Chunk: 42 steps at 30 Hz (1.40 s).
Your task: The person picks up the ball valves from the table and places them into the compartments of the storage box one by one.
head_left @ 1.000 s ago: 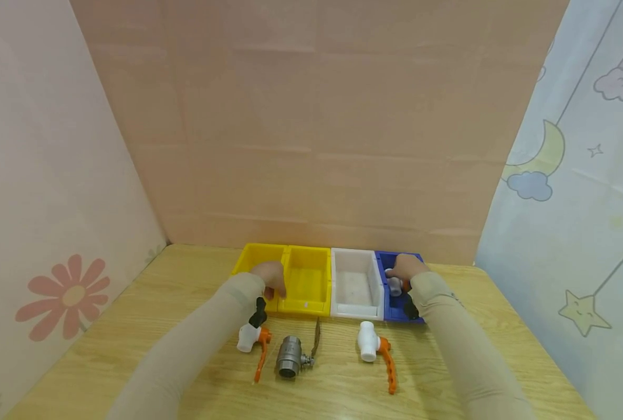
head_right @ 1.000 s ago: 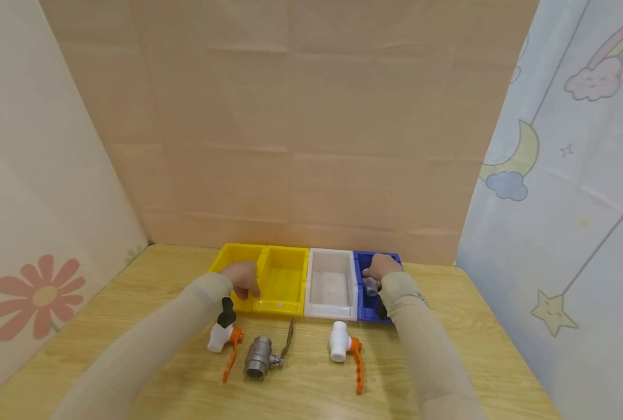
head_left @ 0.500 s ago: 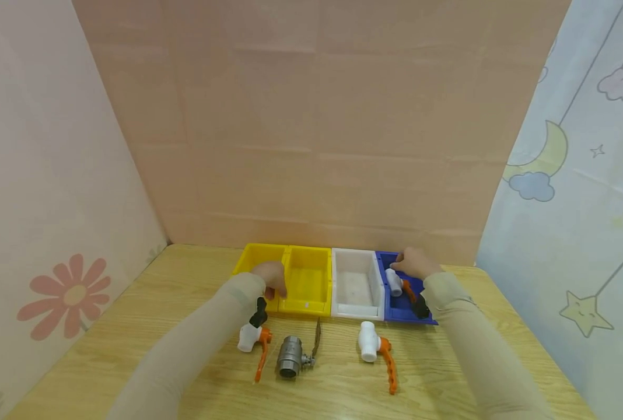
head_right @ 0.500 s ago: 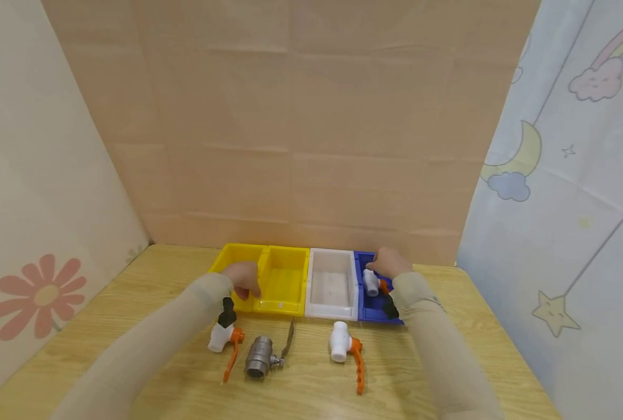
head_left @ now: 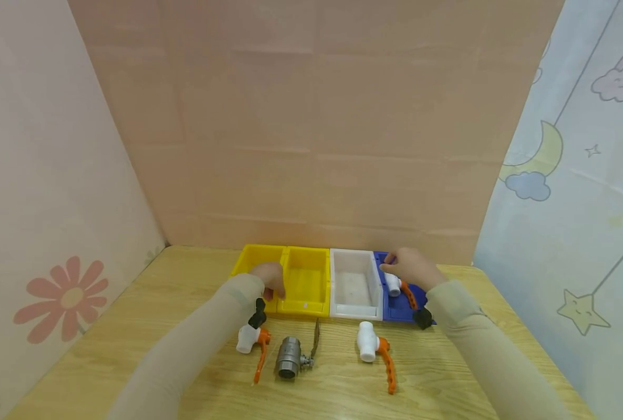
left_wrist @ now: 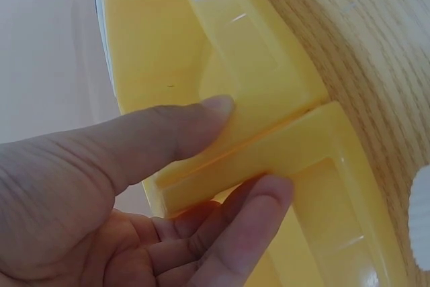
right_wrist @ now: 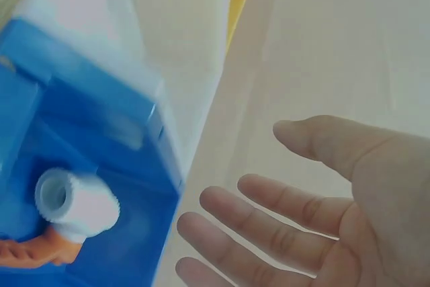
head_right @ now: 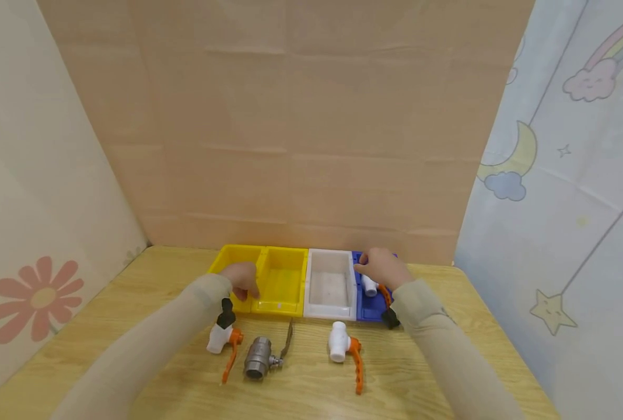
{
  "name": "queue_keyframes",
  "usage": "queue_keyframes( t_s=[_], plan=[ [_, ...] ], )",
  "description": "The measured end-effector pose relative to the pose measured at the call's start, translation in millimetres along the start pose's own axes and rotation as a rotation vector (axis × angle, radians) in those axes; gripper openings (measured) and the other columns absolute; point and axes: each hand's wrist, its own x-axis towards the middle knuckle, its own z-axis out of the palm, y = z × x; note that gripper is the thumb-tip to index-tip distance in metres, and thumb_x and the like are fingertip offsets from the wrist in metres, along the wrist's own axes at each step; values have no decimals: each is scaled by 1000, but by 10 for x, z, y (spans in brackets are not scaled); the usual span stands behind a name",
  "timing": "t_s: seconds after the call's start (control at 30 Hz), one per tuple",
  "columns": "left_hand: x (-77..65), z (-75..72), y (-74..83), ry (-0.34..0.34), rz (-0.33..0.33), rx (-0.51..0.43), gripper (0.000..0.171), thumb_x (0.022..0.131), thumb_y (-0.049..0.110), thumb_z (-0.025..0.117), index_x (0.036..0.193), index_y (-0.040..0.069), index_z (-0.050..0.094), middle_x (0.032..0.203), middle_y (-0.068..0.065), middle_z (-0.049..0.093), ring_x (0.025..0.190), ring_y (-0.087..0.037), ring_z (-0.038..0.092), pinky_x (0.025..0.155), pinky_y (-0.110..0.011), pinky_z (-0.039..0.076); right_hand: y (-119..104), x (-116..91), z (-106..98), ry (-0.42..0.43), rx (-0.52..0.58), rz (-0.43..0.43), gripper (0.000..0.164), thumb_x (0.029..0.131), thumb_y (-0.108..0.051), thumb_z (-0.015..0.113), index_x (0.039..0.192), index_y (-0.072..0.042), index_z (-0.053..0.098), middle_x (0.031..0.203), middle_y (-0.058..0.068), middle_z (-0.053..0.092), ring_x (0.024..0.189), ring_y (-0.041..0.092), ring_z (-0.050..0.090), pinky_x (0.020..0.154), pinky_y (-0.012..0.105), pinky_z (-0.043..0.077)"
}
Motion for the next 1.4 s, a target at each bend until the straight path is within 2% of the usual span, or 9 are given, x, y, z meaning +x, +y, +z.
queue_keyframes(
  t_s=[0.23, 0.4, 0.7, 0.9, 1.13, 1.4],
  plan=[
    [-18, 3, -9, 2, 4, -8, 15, 80, 18, 79, 80, 6, 69, 63, -6, 61, 51, -16, 53, 49, -24, 45, -204, -168, 57, -38, 31, -14, 30, 93, -32, 63, 107, -6, 64, 99, 9, 69, 82, 18, 65, 75, 39, 54],
    [7, 18, -24, 7, 5, -15, 16, 79, 17, 79, 81, 6, 69, 62, -7, 60, 50, -16, 53, 48, -24, 45, -308, -280, 157, -40, 6, -30, 26, 92, -30, 64, 107, -9, 64, 96, 5, 67, 78, 14, 62, 70, 35, 52],
    [13, 5, -17, 0, 11, -20, 16, 79, 16, 79, 82, 5, 69, 61, -7, 59, 50, -16, 53, 48, -24, 46, -379, -519, 404, -56, -46, -50, 16, 89, -30, 67, 91, -15, 63, 81, -3, 64, 70, 10, 57, 62, 32, 48],
    [19, 3, -18, -6, 5, -23, 15, 80, 16, 79, 83, 5, 68, 62, -6, 59, 52, -17, 53, 49, -24, 46, -368, -613, 578, -71, -65, -57, 22, 86, -30, 71, 80, -16, 57, 72, -6, 59, 60, 10, 51, 55, 28, 43],
    [-6, 9, -32, 1, 25, -13, 15, 79, 16, 79, 81, 5, 70, 63, -7, 61, 53, -16, 56, 50, -24, 48, -396, -725, 760, -89, -68, 1, 29, 84, -35, 73, 76, -16, 52, 62, -4, 50, 54, 12, 46, 50, 26, 34],
    [-60, -5, -13, 19, 36, -3, 16, 79, 17, 80, 81, 5, 69, 64, -7, 63, 53, -16, 59, 51, -24, 50, -398, -792, 851, -146, -26, 93, 37, 83, -46, 71, 81, -12, 56, 68, -3, 55, 59, 13, 50, 53, 27, 39]
  ],
)
